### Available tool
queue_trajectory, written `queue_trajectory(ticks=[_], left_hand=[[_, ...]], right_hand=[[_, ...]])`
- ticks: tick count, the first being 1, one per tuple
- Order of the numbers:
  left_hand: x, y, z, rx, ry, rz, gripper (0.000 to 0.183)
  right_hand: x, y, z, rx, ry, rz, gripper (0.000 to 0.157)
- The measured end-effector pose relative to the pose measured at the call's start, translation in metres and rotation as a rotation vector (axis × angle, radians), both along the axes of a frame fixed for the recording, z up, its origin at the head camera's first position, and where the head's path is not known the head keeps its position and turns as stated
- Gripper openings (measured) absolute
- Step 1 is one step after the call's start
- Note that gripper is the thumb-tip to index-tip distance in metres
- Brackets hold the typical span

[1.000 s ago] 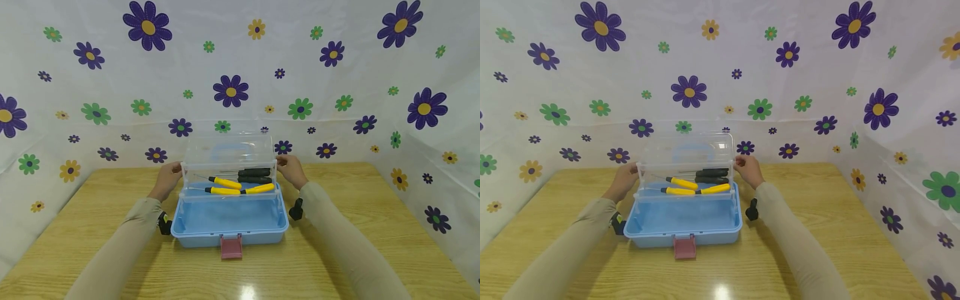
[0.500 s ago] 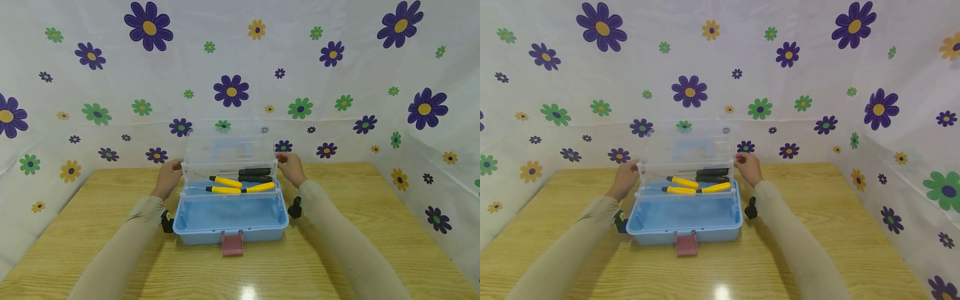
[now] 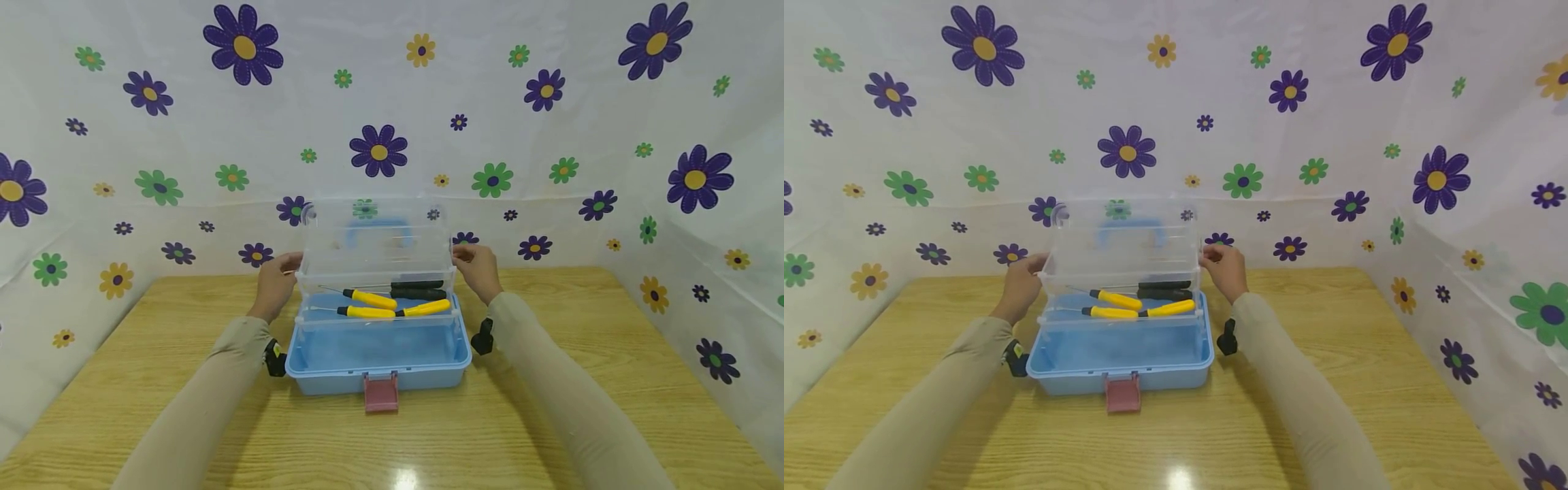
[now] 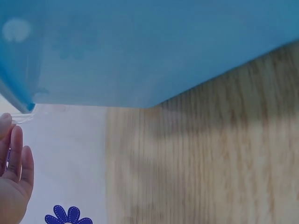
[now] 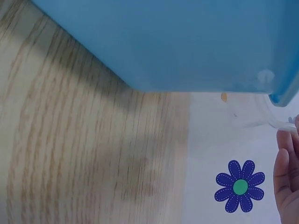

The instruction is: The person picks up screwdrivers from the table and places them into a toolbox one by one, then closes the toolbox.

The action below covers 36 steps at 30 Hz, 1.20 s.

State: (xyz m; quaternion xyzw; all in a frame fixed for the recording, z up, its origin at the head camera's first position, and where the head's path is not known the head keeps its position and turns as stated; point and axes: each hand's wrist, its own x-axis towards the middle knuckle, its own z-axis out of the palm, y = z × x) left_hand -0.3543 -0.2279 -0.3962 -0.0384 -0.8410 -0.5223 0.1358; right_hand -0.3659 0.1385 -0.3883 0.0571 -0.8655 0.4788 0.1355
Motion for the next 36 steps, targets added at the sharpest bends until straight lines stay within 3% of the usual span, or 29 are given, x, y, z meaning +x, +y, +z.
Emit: queue_trajectory(ticks=[9,18,27,31,36], left_hand=[[-0.005,-0.003,0.005,-0.029,0.042,-0.01,0.032],[-0.01,-0.007,0.008,-0.08,0.101,-0.041,0.034],[-0.005,-0.015,0.022,-0.013,-0.031,-0.169,0.069],[0.0,-0.018,0.033,-0.027,-0.081,-0.228,0.079],[0.008,-0.019,0.044,-0.107,-0.1,-0.237,0.082]], right_hand=[[-0.003,-0.002,0.002,-0.039,-0.006,-0.012,0.02],[-0.007,0.002,0.007,-0.084,-0.048,0.032,0.024],[-0.003,0.009,0.012,-0.077,-0.006,0.114,0.029],[-0.001,0.012,0.015,-0.082,-0.008,0.153,0.033],[0.004,0.012,0.018,-0.055,-0.01,0.172,0.037]])
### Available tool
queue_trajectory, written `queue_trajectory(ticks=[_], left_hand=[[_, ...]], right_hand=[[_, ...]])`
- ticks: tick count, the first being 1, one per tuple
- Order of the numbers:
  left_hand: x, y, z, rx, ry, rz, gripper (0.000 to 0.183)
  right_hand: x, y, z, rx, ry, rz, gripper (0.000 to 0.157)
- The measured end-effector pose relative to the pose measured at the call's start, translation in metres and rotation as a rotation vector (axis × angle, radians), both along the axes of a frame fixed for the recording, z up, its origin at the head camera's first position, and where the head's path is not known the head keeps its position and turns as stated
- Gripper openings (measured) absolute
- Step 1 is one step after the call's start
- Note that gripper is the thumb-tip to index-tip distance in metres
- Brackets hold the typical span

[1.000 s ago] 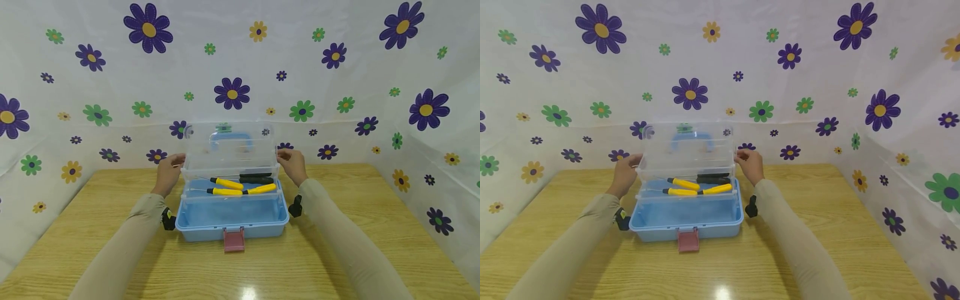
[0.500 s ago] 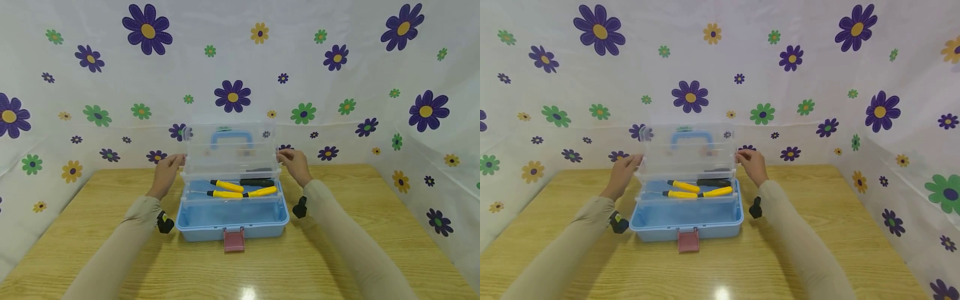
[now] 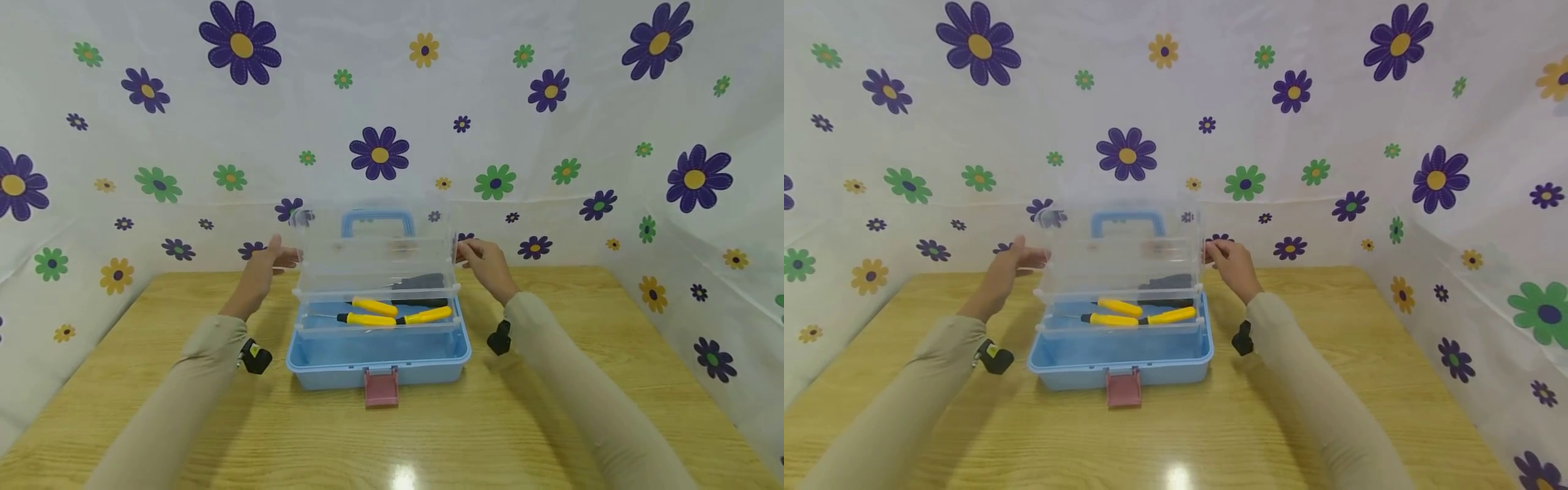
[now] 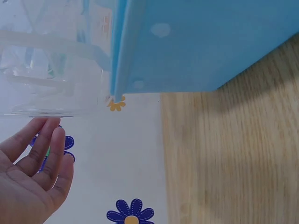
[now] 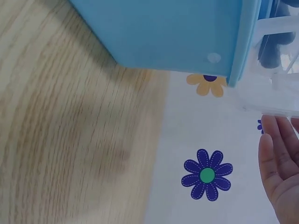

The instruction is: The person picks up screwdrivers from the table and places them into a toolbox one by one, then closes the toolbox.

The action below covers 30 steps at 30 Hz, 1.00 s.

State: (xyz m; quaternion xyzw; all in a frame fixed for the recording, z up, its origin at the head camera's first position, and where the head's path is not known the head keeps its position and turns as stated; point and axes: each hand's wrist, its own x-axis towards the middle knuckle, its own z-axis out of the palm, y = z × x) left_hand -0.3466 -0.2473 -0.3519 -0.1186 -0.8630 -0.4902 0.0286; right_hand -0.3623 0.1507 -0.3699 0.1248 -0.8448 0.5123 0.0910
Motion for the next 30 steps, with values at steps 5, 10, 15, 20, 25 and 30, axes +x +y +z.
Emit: queue_trajectory(ticks=[5,10,15,20,25,30], left_hand=[[0.011,0.002,0.008,-0.065,0.012,0.003,0.083],[0.021,0.002,0.012,-0.124,0.034,0.0,0.083],[0.031,0.001,0.015,-0.141,0.055,-0.032,0.08],[0.034,0.001,0.018,-0.164,0.052,-0.029,0.079],[0.037,0.002,0.018,-0.229,0.011,0.02,0.084],[0.041,0.004,0.02,-0.267,0.015,0.039,0.084]], right_hand=[[0.008,0.002,0.002,0.027,0.024,0.017,0.037],[0.016,0.003,0.003,0.06,0.05,0.021,0.037],[0.023,0.006,0.003,0.086,0.075,0.042,0.034],[0.027,0.008,0.006,0.126,0.076,0.046,0.031],[0.033,0.01,0.008,0.168,0.077,0.052,0.03],[0.041,0.008,0.014,0.222,0.07,0.062,0.03]])
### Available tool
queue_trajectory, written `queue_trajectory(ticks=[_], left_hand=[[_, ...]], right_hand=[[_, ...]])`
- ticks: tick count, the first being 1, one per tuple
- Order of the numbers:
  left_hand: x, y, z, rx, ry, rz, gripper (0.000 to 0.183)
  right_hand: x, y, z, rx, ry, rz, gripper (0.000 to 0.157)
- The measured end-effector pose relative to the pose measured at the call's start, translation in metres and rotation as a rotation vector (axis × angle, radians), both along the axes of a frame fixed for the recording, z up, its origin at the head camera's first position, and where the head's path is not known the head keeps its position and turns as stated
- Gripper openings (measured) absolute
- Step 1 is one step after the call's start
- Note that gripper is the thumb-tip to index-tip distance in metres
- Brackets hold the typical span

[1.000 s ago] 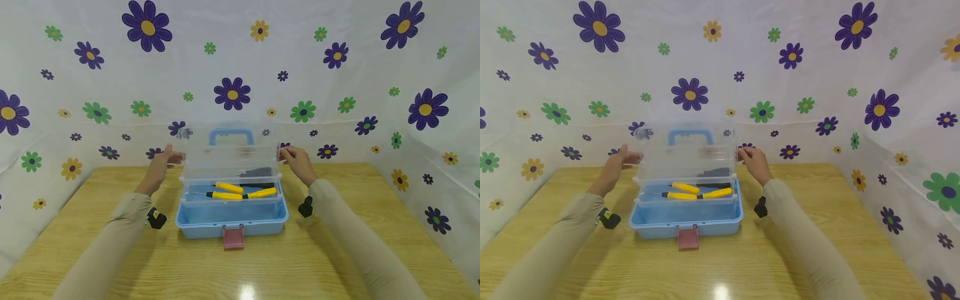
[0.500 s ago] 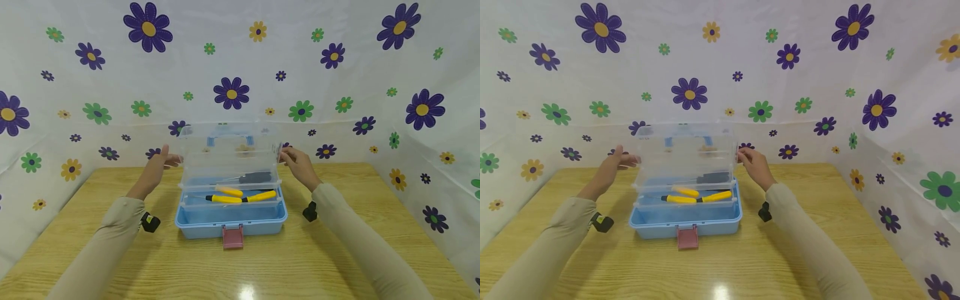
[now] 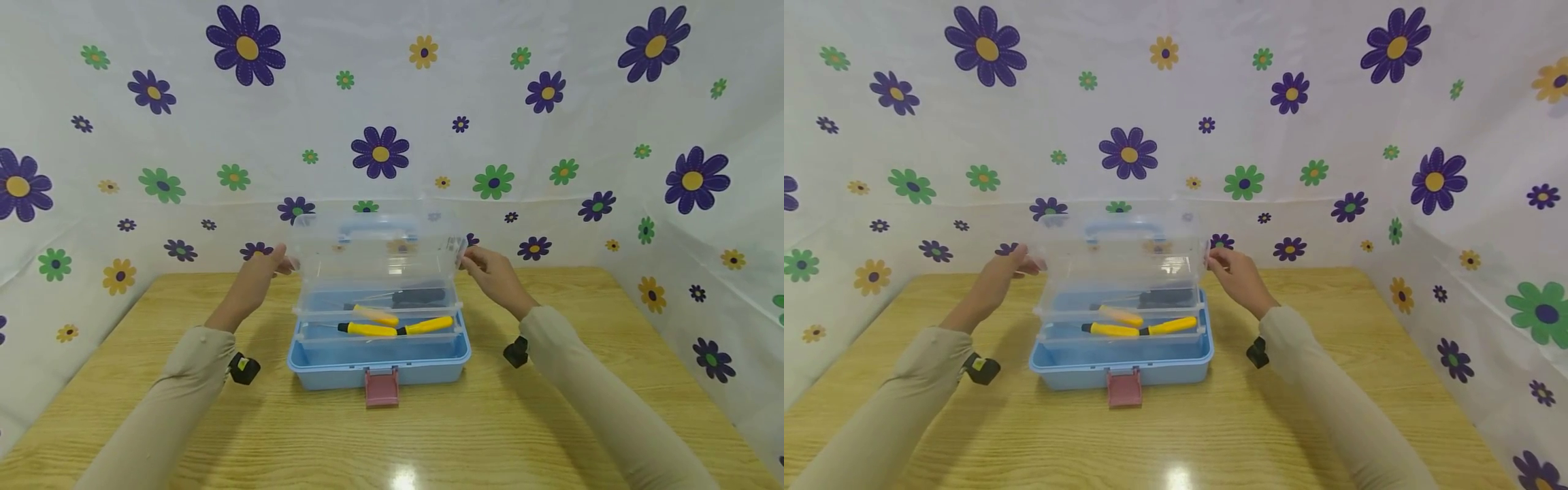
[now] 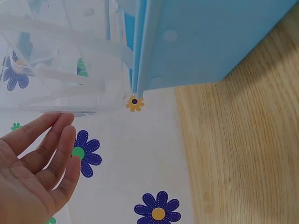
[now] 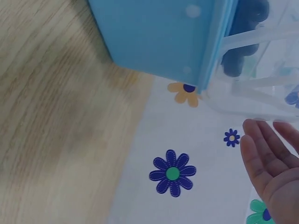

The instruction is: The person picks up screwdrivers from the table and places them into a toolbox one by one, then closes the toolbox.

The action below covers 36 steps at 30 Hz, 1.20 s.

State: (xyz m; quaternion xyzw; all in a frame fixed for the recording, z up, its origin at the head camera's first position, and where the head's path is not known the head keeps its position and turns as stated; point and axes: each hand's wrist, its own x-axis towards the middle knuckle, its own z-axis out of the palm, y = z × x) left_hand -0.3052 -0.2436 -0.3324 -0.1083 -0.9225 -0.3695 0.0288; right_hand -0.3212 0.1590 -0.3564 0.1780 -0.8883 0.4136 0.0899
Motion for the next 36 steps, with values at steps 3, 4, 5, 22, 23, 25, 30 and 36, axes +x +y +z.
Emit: queue_trajectory(ticks=[3,4,5,22,23,25,30,36], left_hand=[[0.001,0.0,0.0,-0.009,0.003,-0.005,0.083],[0.001,-0.001,0.0,-0.012,0.003,-0.009,0.083],[0.002,-0.001,0.0,-0.013,0.003,-0.013,0.084],[0.009,0.0,0.002,-0.018,0.032,-0.068,0.072],[0.01,0.0,0.002,-0.024,0.04,-0.071,0.072],[0.012,0.0,0.003,-0.038,0.047,-0.073,0.072],[0.016,-0.002,0.002,-0.054,0.052,-0.09,0.07],[0.021,-0.003,-0.004,-0.071,0.107,-0.108,0.069]], right_hand=[[0.005,-0.001,0.006,0.032,-0.004,0.013,0.033],[0.006,-0.001,0.008,0.038,-0.007,0.016,0.034],[0.008,-0.002,0.011,0.041,-0.011,0.017,0.034],[0.021,-0.004,0.034,0.085,-0.043,0.003,0.049],[0.021,-0.003,0.034,0.085,-0.044,0.007,0.049],[0.023,-0.003,0.034,0.088,-0.045,0.013,0.048],[0.028,-0.003,0.036,0.096,-0.057,0.025,0.049],[0.032,-0.002,0.036,0.12,-0.098,0.012,0.06]])
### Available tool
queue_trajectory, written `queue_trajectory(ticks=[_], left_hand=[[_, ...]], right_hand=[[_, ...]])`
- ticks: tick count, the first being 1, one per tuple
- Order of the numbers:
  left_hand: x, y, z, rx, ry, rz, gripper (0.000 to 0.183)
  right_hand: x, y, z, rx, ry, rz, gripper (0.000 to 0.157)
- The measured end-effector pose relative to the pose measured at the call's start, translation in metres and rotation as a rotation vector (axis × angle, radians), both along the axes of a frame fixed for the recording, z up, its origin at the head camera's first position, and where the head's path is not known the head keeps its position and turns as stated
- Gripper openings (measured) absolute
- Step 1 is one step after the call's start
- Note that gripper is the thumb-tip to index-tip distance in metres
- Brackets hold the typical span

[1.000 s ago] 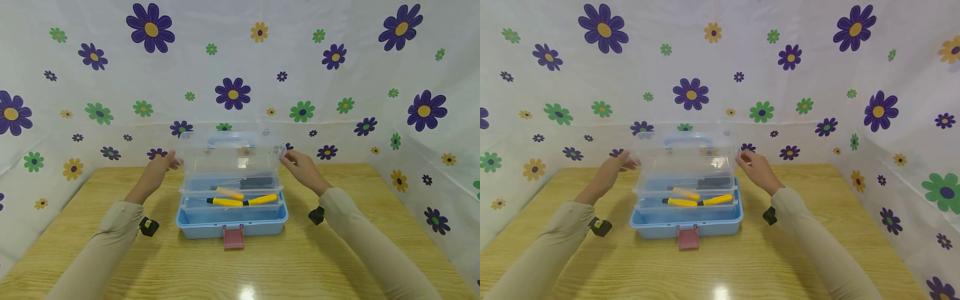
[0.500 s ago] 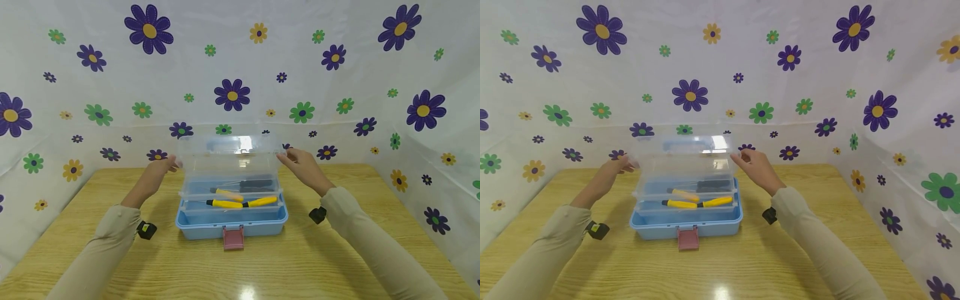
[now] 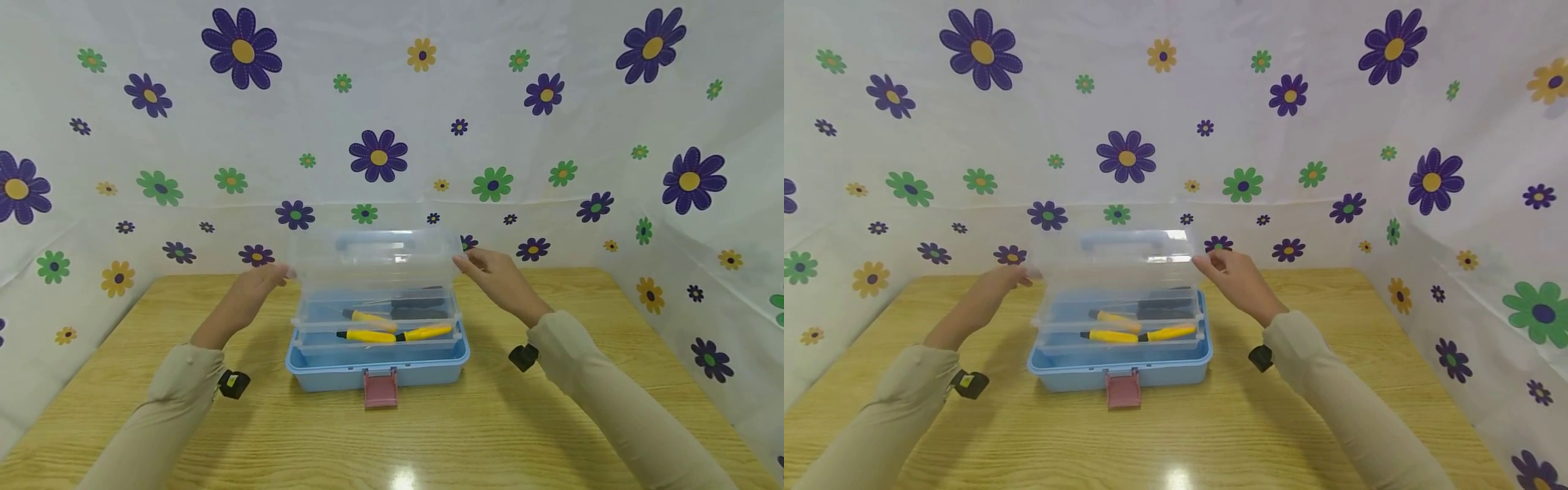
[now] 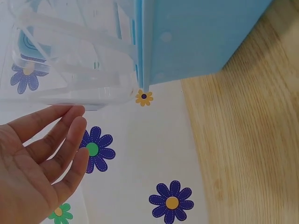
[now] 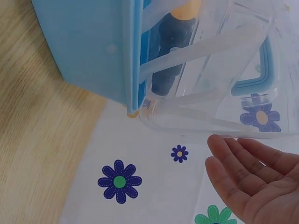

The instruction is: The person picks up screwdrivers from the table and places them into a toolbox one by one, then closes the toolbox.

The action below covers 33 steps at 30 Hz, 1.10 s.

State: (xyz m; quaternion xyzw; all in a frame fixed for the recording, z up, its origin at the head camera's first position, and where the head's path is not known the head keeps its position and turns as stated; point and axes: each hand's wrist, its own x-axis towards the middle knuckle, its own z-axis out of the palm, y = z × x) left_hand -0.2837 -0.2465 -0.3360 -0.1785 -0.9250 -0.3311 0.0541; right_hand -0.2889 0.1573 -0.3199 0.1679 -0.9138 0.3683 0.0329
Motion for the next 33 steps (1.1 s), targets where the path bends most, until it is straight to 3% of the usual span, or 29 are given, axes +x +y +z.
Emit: queue_trajectory(ticks=[5,20,29,33], left_hand=[[0.004,0.0,0.001,-0.034,0.013,-0.003,0.066],[0.016,0.004,0.002,-0.192,0.006,-0.001,0.068],[0.024,0.001,-0.001,-0.2,-0.033,-0.016,0.072],[0.028,0.003,-0.002,-0.209,0.011,-0.03,0.065]], right_hand=[[0.004,0.002,-0.002,0.024,-0.005,0.005,0.068],[0.016,0.004,-0.009,0.038,0.007,0.055,0.062],[0.018,0.005,-0.013,0.027,0.019,0.082,0.054],[0.021,0.004,-0.013,0.027,0.03,0.093,0.047]])
